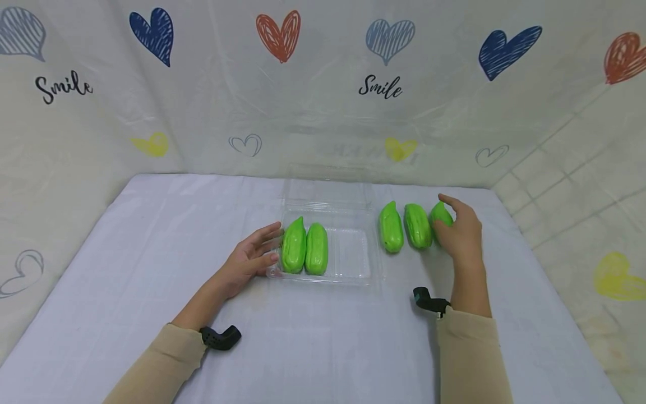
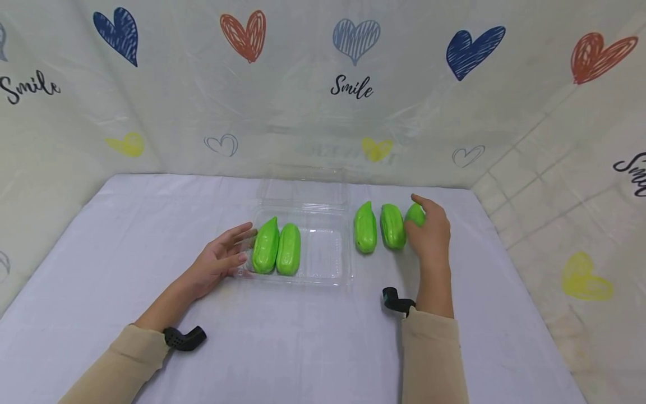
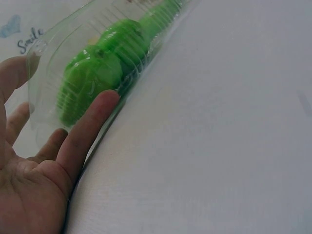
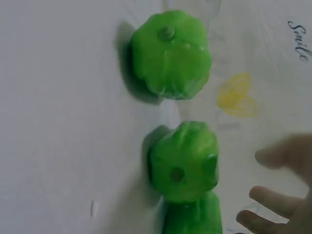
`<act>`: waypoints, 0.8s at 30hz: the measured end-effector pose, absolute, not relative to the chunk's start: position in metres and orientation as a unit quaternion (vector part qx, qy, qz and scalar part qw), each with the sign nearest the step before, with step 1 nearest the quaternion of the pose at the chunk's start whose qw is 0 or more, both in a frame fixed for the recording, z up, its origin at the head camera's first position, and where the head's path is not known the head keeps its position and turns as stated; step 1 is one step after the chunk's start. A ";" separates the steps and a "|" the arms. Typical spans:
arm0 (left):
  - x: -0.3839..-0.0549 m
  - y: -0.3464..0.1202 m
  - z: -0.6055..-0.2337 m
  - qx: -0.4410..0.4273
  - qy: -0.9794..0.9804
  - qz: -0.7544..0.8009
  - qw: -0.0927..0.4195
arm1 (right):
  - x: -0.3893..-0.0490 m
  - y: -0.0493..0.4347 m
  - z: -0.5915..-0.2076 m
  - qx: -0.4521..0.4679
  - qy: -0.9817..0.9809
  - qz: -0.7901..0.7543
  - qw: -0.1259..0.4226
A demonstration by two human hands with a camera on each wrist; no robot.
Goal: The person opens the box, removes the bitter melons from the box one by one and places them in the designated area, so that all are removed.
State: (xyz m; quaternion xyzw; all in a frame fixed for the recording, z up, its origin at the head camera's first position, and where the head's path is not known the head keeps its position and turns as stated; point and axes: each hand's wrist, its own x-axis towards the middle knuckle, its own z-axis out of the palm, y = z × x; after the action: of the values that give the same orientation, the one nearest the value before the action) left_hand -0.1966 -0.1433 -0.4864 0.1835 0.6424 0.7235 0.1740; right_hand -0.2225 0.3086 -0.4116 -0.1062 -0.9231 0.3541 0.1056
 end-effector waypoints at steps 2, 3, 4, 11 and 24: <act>-0.197 -0.143 -0.487 0.184 0.641 0.725 0.173 | -0.221 0.301 -0.406 -0.093 -0.920 0.364 0.111; -0.197 -0.143 -0.487 0.184 0.642 0.724 0.173 | -0.221 0.297 -0.403 -0.088 -0.918 0.371 0.113; -0.197 -0.143 -0.487 0.182 0.643 0.724 0.172 | -0.220 0.293 -0.400 -0.083 -0.914 0.380 0.112; -0.196 -0.142 -0.486 0.171 0.650 0.720 0.172 | -0.215 0.263 -0.388 -0.039 -0.889 0.443 0.112; -0.196 -0.142 -0.485 0.175 0.650 0.719 0.172 | -0.208 0.226 -0.375 0.053 -0.845 0.528 0.062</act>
State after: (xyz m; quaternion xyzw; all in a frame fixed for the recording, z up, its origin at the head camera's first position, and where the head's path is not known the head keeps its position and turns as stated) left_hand -0.1957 -0.1425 -0.4852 0.1748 0.6498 0.7194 0.1724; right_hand -0.2078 0.2261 -0.3748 0.0526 -0.8454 0.5279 0.0621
